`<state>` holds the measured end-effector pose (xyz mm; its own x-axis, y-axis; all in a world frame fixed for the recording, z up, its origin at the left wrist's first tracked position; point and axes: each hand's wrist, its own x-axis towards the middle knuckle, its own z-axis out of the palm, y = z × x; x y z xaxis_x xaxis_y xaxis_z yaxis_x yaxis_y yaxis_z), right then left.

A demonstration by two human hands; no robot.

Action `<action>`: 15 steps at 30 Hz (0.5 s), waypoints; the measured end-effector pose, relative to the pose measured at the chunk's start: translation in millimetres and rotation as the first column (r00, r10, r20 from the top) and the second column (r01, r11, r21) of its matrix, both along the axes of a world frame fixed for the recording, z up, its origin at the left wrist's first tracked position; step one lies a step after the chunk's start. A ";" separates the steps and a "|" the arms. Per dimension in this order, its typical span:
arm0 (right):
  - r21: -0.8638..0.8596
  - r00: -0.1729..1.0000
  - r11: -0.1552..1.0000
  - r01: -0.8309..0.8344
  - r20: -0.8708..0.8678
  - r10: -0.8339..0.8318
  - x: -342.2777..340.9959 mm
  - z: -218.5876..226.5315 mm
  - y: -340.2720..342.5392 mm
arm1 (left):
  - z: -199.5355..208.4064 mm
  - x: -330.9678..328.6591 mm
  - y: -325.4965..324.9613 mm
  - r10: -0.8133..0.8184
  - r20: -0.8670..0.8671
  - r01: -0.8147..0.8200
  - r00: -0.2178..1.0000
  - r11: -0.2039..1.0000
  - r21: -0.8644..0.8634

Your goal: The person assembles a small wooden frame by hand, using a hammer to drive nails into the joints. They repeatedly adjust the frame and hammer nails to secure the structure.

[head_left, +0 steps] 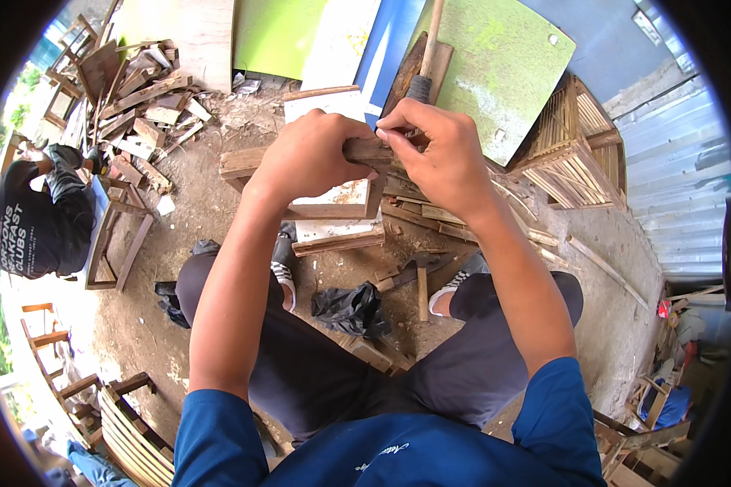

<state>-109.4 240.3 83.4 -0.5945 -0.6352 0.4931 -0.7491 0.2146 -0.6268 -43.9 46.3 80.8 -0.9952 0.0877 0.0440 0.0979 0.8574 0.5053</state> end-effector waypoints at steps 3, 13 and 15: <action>0.004 0.997 1.000 -0.028 -0.075 0.028 -0.6 -1.2 1.4 | 1.3 1.0 0.5 0.009 0.026 -0.009 1.000 1.000 -0.003; -0.039 0.997 0.999 -0.034 -0.068 0.031 0.3 -4.9 2.9 | 0.6 2.1 0.9 0.003 0.009 -0.003 1.000 1.000 -0.020; -0.018 0.998 0.999 -0.028 -0.049 0.027 -0.3 -4.9 3.5 | -0.3 1.9 1.1 0.001 0.006 -0.001 1.000 1.000 -0.022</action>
